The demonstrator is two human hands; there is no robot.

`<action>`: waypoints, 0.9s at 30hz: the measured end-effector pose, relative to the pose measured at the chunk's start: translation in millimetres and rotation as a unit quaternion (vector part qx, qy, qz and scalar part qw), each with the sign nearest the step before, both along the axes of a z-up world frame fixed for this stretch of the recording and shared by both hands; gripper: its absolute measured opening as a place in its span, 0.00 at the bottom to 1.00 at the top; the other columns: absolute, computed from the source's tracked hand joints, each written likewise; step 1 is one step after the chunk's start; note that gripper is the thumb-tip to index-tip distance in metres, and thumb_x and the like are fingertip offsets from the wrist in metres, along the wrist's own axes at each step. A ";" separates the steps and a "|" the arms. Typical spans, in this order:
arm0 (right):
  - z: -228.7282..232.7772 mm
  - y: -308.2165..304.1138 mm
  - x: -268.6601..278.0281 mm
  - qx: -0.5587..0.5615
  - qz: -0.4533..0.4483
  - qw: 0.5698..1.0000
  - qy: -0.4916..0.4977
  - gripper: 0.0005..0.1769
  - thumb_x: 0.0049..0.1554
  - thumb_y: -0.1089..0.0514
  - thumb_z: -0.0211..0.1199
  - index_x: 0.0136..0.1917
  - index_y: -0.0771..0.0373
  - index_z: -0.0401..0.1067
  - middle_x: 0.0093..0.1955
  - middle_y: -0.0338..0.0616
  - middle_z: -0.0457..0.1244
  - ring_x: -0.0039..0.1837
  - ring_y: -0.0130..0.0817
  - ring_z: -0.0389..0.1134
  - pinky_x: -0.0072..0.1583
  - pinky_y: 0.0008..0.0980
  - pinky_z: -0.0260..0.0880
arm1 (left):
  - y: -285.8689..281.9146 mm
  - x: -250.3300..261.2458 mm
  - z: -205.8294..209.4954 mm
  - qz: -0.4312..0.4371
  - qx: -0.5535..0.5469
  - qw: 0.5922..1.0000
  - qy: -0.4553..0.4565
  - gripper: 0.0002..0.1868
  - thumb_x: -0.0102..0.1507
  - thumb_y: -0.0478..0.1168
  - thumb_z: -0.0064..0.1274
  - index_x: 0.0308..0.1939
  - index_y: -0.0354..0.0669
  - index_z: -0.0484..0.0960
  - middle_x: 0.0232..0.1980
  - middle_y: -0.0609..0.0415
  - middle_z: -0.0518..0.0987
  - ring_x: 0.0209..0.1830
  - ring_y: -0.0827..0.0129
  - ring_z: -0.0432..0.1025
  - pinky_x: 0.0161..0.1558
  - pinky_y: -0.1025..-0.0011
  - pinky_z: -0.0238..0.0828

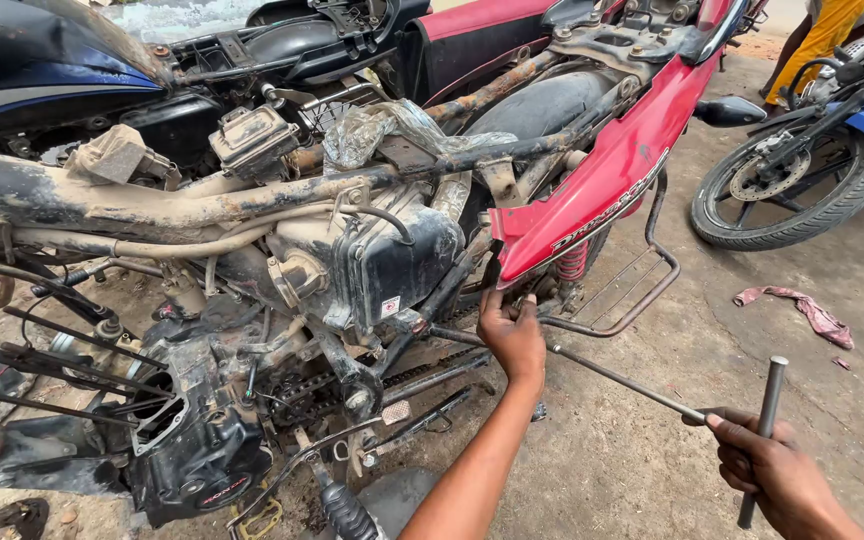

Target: Remove the air filter cover and air filter from a motorcycle for inspection or replacement.

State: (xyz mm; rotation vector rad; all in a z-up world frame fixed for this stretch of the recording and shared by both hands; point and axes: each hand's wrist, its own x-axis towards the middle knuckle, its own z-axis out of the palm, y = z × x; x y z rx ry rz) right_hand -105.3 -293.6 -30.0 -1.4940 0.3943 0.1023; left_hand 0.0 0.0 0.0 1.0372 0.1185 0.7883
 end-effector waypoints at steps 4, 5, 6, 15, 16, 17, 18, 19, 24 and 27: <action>11.7 20.9 -4.8 -0.032 0.010 0.999 0.001 0.15 0.63 0.60 0.57 0.55 0.77 0.71 0.27 0.32 0.43 0.28 0.25 0.40 0.31 0.32 0.38 | 13.8 8.6 -22.3 -0.033 0.045 0.996 0.063 0.17 0.59 0.26 0.61 0.52 0.36 0.83 0.30 0.51 0.71 0.22 0.75 0.64 0.29 0.76 0.63; 12.0 23.9 -3.6 -0.049 0.018 0.999 -0.013 0.15 0.62 0.60 0.57 0.54 0.78 0.72 0.26 0.34 0.44 0.27 0.26 0.41 0.30 0.33 0.39 | 23.2 4.8 -16.0 0.054 0.152 0.985 0.067 0.24 0.55 0.27 0.65 0.56 0.36 0.81 0.31 0.50 0.75 0.25 0.72 0.67 0.34 0.71 0.64; 12.6 27.1 -2.7 -0.065 0.025 0.997 -0.027 0.15 0.62 0.60 0.58 0.53 0.78 0.72 0.25 0.35 0.45 0.27 0.27 0.42 0.30 0.33 0.40 | 32.6 0.8 -9.3 0.140 0.257 0.954 0.069 0.32 0.51 0.28 0.68 0.60 0.36 0.79 0.33 0.49 0.79 0.28 0.70 0.70 0.38 0.67 0.65; 30.7 46.4 -11.2 -0.067 0.066 0.996 0.000 0.14 0.62 0.58 0.58 0.52 0.73 0.72 0.25 0.35 0.45 0.27 0.28 0.42 0.30 0.34 0.42 | 127.9 -68.6 71.3 0.161 0.373 0.913 -0.018 0.10 0.64 0.32 0.58 0.49 0.44 0.85 0.50 0.55 0.85 0.48 0.70 0.80 0.54 0.70 0.76; 28.7 46.9 -9.0 -0.065 0.066 0.996 -0.001 0.14 0.62 0.58 0.58 0.52 0.73 0.72 0.25 0.35 0.45 0.27 0.28 0.42 0.30 0.34 0.42 | 142.2 -70.7 89.6 0.162 0.375 0.913 -0.019 0.10 0.64 0.32 0.58 0.49 0.44 0.85 0.50 0.55 0.85 0.48 0.70 0.80 0.54 0.70 0.76; 26.1 46.9 -8.6 -0.075 0.073 0.994 -0.004 0.14 0.62 0.58 0.58 0.52 0.73 0.72 0.25 0.36 0.45 0.27 0.28 0.43 0.30 0.34 0.42 | 156.1 -74.3 106.2 0.218 0.455 0.862 -0.049 0.13 0.61 0.31 0.60 0.49 0.43 0.86 0.54 0.54 0.82 0.53 0.64 0.76 0.59 0.64 0.70; 23.4 47.3 -8.4 -0.085 0.080 0.993 -0.006 0.14 0.61 0.58 0.59 0.52 0.73 0.73 0.25 0.36 0.46 0.27 0.28 0.43 0.30 0.34 0.43 | 170.4 -78.0 122.7 0.271 0.530 0.800 -0.079 0.15 0.58 0.31 0.62 0.50 0.43 0.86 0.58 0.52 0.80 0.59 0.58 0.72 0.64 0.58 0.65; 18.6 45.6 -6.4 -0.086 0.082 0.993 -0.007 0.14 0.61 0.58 0.59 0.52 0.73 0.73 0.25 0.36 0.46 0.27 0.28 0.43 0.30 0.34 0.43 | 180.8 -75.8 123.1 0.273 0.530 0.799 -0.078 0.15 0.58 0.31 0.62 0.50 0.43 0.86 0.58 0.52 0.80 0.59 0.58 0.72 0.64 0.58 0.65; 14.9 53.9 -0.7 -0.094 0.106 0.990 -0.022 0.14 0.61 0.57 0.61 0.50 0.73 0.74 0.24 0.35 0.45 0.26 0.27 0.41 0.30 0.34 0.40 | 218.3 -78.7 122.0 0.225 0.658 0.716 -0.062 0.20 0.57 0.36 0.65 0.54 0.42 0.84 0.57 0.53 0.79 0.65 0.55 0.69 0.68 0.55 0.56; 4.3 51.6 8.4 -0.079 0.141 0.986 -0.045 0.17 0.61 0.57 0.61 0.47 0.78 0.74 0.24 0.34 0.46 0.26 0.26 0.42 0.29 0.33 0.40 | 227.5 -87.7 132.8 0.192 0.680 0.703 -0.077 0.21 0.54 0.41 0.69 0.49 0.43 0.85 0.54 0.53 0.80 0.60 0.55 0.68 0.65 0.52 0.58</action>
